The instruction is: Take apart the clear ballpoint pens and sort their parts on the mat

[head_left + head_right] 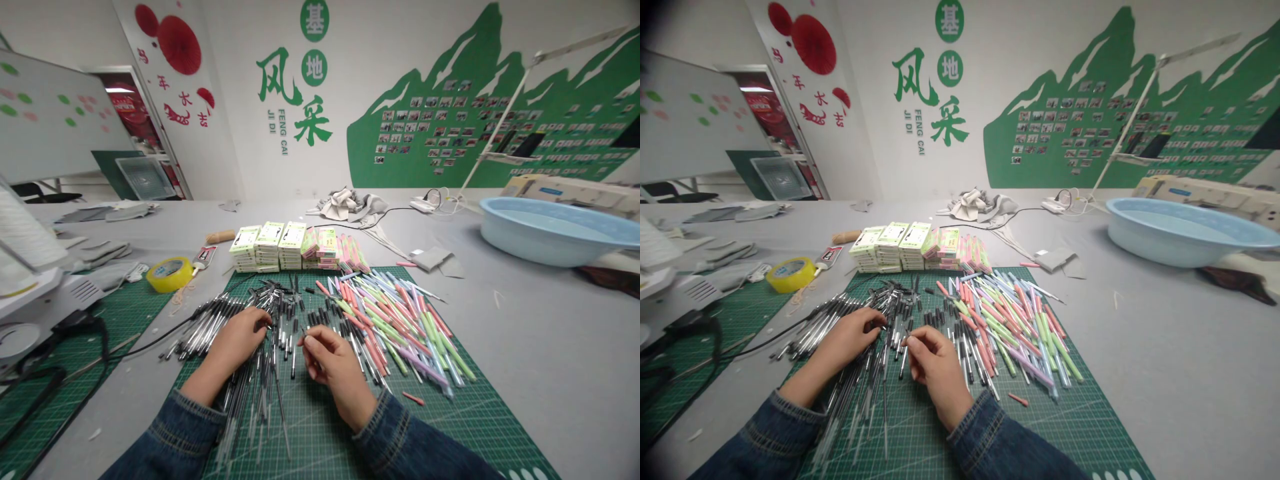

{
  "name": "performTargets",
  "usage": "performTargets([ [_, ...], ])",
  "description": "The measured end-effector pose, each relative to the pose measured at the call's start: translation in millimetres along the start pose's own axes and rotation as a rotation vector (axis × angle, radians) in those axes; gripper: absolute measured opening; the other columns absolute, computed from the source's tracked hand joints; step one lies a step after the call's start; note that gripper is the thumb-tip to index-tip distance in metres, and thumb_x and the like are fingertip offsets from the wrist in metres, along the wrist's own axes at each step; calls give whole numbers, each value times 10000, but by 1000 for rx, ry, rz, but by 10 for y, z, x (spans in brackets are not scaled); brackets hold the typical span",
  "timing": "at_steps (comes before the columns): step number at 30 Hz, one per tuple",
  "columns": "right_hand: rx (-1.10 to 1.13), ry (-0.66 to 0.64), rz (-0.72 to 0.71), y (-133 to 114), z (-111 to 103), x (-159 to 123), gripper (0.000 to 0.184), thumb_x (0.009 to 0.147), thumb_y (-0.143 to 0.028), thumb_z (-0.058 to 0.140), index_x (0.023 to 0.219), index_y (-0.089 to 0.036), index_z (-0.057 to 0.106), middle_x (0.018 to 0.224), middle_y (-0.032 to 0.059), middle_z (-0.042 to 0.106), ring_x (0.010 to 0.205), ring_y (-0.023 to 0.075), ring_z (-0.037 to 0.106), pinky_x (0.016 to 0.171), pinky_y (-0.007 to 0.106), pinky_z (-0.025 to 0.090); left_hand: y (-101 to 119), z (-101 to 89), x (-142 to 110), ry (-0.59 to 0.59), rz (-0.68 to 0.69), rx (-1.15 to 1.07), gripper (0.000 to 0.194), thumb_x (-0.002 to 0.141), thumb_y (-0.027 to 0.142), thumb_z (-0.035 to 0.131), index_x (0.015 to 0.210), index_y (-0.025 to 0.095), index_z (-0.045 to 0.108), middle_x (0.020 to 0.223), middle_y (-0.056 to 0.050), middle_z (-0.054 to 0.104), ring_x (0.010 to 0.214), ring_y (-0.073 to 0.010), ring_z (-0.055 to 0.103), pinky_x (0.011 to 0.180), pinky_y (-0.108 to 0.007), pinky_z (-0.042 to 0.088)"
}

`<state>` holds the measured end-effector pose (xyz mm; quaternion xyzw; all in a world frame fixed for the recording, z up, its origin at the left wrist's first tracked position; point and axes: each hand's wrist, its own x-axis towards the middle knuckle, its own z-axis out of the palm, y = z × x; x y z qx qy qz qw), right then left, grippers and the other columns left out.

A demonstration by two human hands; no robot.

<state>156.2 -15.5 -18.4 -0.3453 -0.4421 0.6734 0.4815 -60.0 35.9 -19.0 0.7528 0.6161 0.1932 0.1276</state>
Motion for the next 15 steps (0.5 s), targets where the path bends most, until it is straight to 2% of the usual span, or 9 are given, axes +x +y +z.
performTargets([
  [3, -6, -3, 7, 5, -3, 0, 267, 812, -439, 610, 832, -173, 593, 589, -52, 471, 468, 54, 399, 428, 172, 242, 26, 27, 12, -12, -36, 33, 215, 766, 176, 498, 900, 228, 658, 918, -36, 658, 860, -192, 595, 787, -288, 412],
  [9, -10, -6, 0, 7, -6, 2, 267, 814, -437, 608, 839, -172, 592, 591, -50, 470, 472, 58, 404, 427, 173, 238, 102, 50, 43, -34, -42, 166, 102, 781, 228, 552, 834, 234, 640, 878, -40, 643, 840, -199, 587, 735, -286, 391],
  [15, -33, -7, 1, -5, -7, 2, 267, 818, -437, 603, 839, -171, 594, 583, -50, 462, 472, 61, 402, 422, 176, 230, 116, 23, 24, 12, -32, 193, 76, 791, 228, 532, 799, 228, 607, 873, -45, 638, 833, -202, 583, 722, -292, 397],
])
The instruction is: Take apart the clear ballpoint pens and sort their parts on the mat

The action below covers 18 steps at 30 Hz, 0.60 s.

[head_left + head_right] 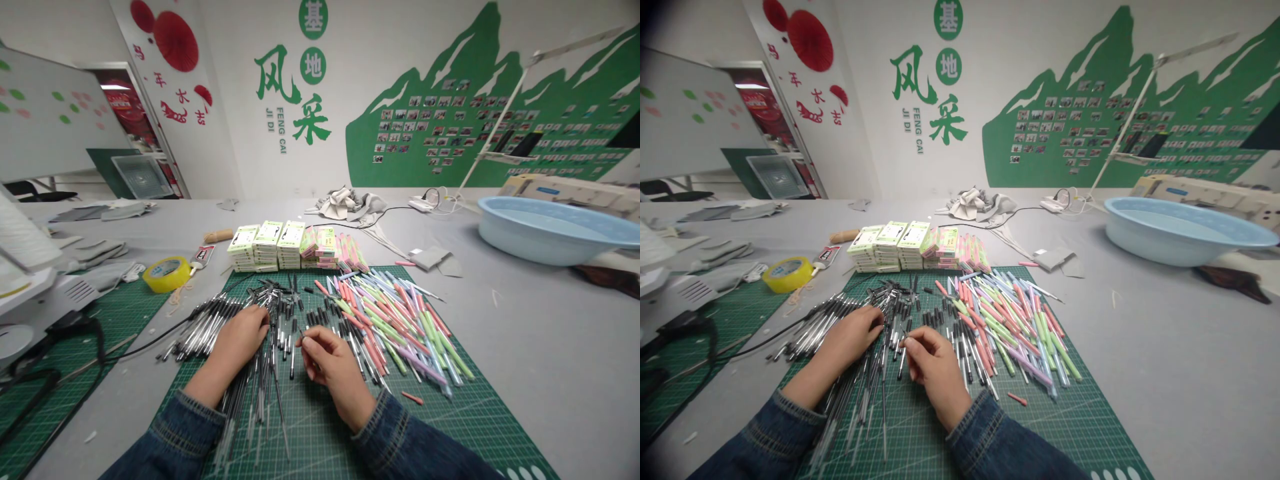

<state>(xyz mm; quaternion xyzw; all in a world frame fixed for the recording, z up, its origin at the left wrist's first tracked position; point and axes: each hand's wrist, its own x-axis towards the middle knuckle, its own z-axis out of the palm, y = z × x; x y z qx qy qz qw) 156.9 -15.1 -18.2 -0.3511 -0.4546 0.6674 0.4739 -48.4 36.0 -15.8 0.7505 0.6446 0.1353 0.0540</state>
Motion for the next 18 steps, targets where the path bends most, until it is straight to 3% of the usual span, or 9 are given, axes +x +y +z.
performTargets([
  [3, 4, 3, -1, 8, -4, 10, 257, 816, -430, 604, 840, -174, 598, 576, -53, 453, 472, 61, 397, 426, 177, 235, -1, -51, -13, 79, -49, -202, 109, 785, 257, 544, 857, 232, 622, 842, -33, 661, 803, -202, 597, 747, -307, 424],
  [5, 5, 5, -2, 21, -5, 17, 240, 810, -411, 613, 853, -175, 603, 570, -56, 444, 476, 62, 392, 431, 178, 242, 43, -84, -35, 122, -97, -492, 197, 782, 319, 569, 939, 229, 646, 880, -39, 683, 815, -207, 614, 735, -308, 450],
  [9, 9, -4, -8, 51, -8, 25, 229, 790, -388, 635, 890, -183, 610, 576, -58, 439, 485, 65, 383, 434, 182, 235, 258, -97, -113, 70, -263, -1209, 330, 734, 381, 660, 993, 178, 672, 959, -82, 704, 816, -190, 641, 679, -277, 488],
  [11, 8, -6, -17, 61, -10, 28, 231, 785, -391, 638, 890, -187, 612, 575, -59, 438, 485, 66, 375, 434, 185, 237, 385, -87, -155, 30, -326, -1442, 317, 702, 342, 711, 957, 155, 677, 944, -90, 710, 806, -174, 650, 716, -276, 499],
  [14, -5, -2, -28, 73, -15, 36, 228, 781, -384, 639, 900, -192, 614, 584, -57, 452, 488, 70, 375, 439, 190, 253, 524, -79, -199, -20, -353, -1591, 278, 681, 294, 744, 914, 157, 680, 928, -82, 718, 803, -162, 658, 743, -275, 508],
  [18, -36, 5, -52, 100, -22, 49, 216, 782, -372, 635, 907, -197, 615, 582, -59, 459, 481, 73, 378, 446, 199, 275, 591, -90, -215, -40, -341, -1614, 238, 684, 284, 744, 878, 160, 685, 903, -77, 726, 813, -167, 660, 749, -278, 513],
])
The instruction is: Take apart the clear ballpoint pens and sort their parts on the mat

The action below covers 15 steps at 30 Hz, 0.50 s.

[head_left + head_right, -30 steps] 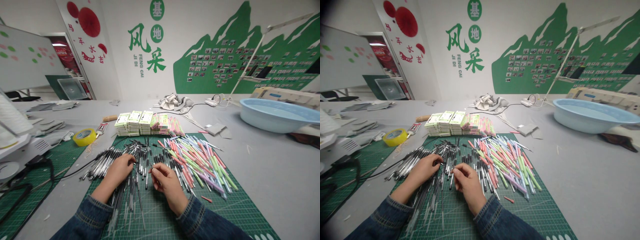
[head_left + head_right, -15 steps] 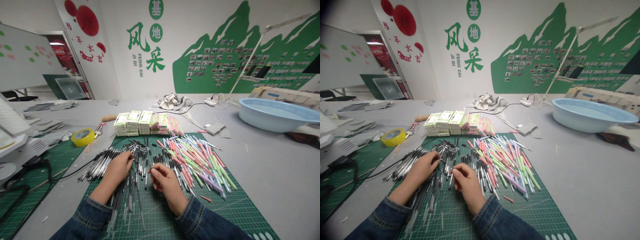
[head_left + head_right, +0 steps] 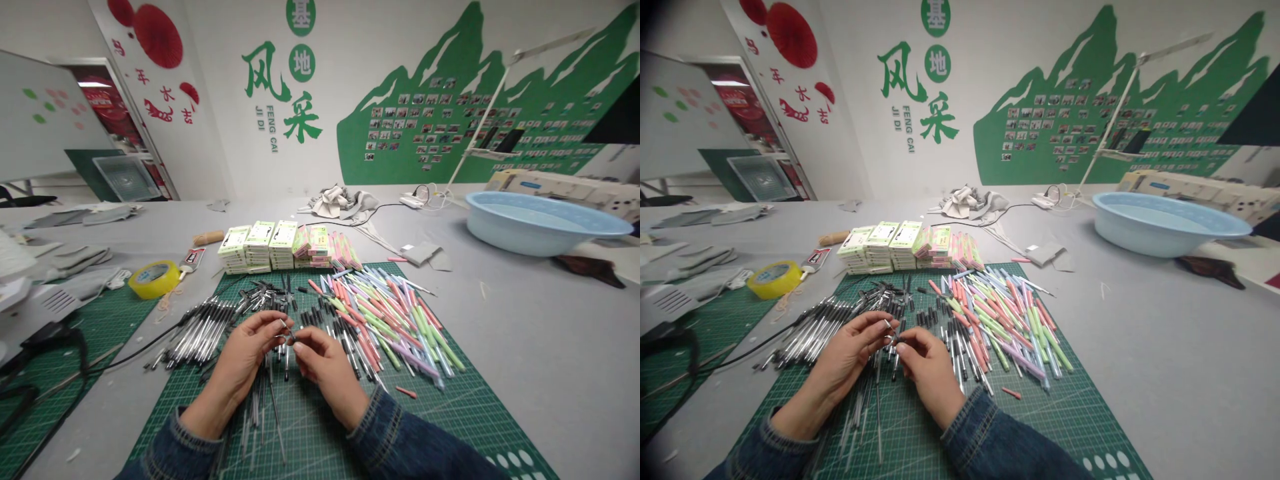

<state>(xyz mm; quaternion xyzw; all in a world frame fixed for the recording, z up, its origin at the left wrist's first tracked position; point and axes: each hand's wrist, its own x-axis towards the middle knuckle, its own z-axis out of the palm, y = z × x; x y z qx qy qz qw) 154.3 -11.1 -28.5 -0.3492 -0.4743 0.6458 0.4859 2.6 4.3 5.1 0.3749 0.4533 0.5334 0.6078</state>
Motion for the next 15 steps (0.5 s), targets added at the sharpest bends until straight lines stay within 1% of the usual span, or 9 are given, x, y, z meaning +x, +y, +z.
performTargets([
  [5, -21, 6, -15, 30, -10, 10, 196, 783, -365, 637, 891, -203, 613, 587, -60, 467, 487, 75, 392, 462, 206, 290, -10, 4, -8, -1, 11, 35, 232, 690, 286, 737, 881, 162, 688, 914, -81, 728, 841, -182, 660, 762, -286, 507],
  [11, -46, 1, -19, 16, -14, 10, 203, 799, -372, 618, 881, -186, 622, 570, -59, 453, 490, 80, 392, 467, 213, 295, -56, 4, -16, -56, 53, 132, 198, 727, 283, 703, 888, 169, 689, 906, -72, 720, 886, -197, 643, 804, -303, 485],
  [15, -40, 60, -15, -30, 4, 10, 223, 716, -305, 700, 878, -190, 598, 627, -62, 482, 499, 73, 412, 466, 206, 314, -66, 4, -17, -84, 79, 232, 176, 740, 291, 688, 879, 184, 701, 936, -56, 704, 904, -189, 615, 819, -287, 457],
])
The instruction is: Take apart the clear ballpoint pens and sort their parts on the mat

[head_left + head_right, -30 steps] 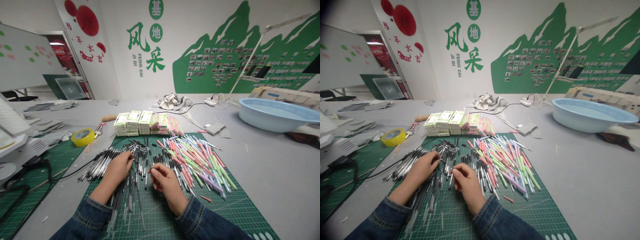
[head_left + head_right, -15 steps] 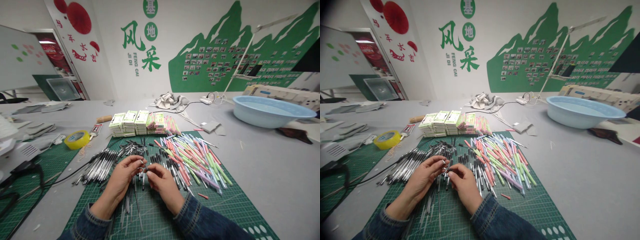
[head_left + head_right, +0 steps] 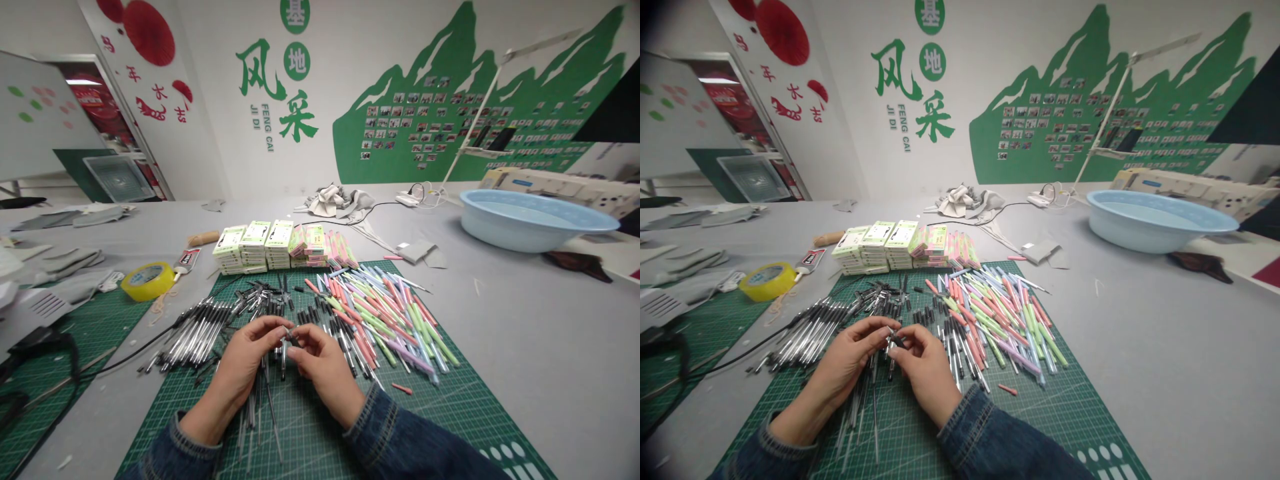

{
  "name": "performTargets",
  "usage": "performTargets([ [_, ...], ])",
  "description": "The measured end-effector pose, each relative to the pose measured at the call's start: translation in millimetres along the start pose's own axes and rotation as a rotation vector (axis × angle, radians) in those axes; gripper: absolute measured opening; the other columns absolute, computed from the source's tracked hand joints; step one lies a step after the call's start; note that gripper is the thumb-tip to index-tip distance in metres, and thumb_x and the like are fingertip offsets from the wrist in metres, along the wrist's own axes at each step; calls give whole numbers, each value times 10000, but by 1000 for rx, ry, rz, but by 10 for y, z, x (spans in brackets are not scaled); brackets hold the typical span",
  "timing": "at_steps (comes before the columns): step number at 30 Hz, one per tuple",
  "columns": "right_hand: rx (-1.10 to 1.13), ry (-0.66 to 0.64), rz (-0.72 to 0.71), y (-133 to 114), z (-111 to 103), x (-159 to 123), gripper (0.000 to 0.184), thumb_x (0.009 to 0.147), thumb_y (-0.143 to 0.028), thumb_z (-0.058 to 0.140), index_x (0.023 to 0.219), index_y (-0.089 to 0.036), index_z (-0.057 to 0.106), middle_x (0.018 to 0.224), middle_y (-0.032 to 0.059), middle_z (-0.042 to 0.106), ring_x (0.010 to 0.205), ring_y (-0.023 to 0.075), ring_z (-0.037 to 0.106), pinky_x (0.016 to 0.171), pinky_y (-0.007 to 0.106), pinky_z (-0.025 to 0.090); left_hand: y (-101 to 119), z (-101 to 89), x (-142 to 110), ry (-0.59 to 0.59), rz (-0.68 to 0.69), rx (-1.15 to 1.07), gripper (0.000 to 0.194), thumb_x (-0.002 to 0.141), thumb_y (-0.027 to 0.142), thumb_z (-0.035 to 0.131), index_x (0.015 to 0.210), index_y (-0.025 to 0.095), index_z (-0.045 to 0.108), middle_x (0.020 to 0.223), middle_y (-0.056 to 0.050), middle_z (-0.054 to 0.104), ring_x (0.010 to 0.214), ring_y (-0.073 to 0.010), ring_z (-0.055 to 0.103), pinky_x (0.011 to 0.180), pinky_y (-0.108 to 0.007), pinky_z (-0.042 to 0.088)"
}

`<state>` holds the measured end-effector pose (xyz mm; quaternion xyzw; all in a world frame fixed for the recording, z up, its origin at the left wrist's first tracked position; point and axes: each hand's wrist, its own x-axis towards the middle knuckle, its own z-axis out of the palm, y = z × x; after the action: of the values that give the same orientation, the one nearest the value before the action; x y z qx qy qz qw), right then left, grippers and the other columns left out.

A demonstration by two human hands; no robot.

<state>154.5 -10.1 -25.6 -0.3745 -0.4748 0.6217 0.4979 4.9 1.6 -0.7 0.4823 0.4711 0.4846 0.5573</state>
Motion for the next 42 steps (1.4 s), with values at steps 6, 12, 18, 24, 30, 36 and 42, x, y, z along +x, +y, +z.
performTargets([
  [6, -23, 37, 19, -15, -7, 0, 229, 675, -264, 726, 761, -176, 533, 574, -74, 490, 468, 67, 437, 439, 187, 319, -9, -2, -1, -13, -10, 51, 195, 738, 311, 685, 881, 180, 709, 921, -55, 689, 875, -182, 590, 786, -269, 433],
  [12, 62, -101, 61, -16, 20, -12, 283, 859, -405, 514, 778, -141, 573, 594, -15, 566, 429, 49, 405, 396, 176, 239, -12, -19, -10, -50, -9, 7, 196, 761, 308, 659, 901, 178, 707, 841, -41, 683, 781, -162, 585, 769, -270, 433],
  [18, 116, -24, 66, -36, 21, -25, 314, 656, -324, 758, 792, -191, 508, 474, -119, 416, 376, 40, 343, 382, 168, 233, -12, -10, -12, -37, 10, 16, 181, 758, 293, 663, 892, 179, 708, 963, -62, 688, 936, -204, 584, 846, -283, 425],
  [24, 162, -133, 140, -50, 16, -36, 275, 826, -403, 570, 794, -132, 592, 626, -8, 577, 431, 37, 414, 394, 162, 213, -46, -21, -13, -71, -15, -42, 202, 776, 293, 647, 928, 168, 696, 944, -63, 671, 849, -176, 582, 783, -275, 443],
  [30, 223, -70, 111, -40, 21, -33, 292, 664, -306, 757, 791, -177, 528, 521, -92, 476, 380, 34, 381, 375, 157, 216, -41, -17, -13, -59, -10, -69, 165, 775, 269, 654, 904, 175, 696, 966, -56, 669, 944, -186, 570, 865, -281, 417],
  [36, 219, -168, 194, -43, 14, -32, 326, 847, -431, 538, 797, -116, 606, 587, 1, 570, 405, 34, 412, 379, 158, 207, -19, -8, -27, -84, -40, -115, 167, 790, 268, 638, 915, 171, 692, 930, -45, 653, 816, -145, 561, 776, -259, 434],
  [42, 257, -107, 141, -50, 10, -27, 277, 685, -314, 748, 778, -172, 530, 548, -79, 500, 372, 30, 387, 364, 157, 198, -19, 1, -37, -71, -36, -132, 151, 772, 253, 658, 893, 172, 698, 950, -54, 663, 934, -178, 562, 850, -271, 423],
])
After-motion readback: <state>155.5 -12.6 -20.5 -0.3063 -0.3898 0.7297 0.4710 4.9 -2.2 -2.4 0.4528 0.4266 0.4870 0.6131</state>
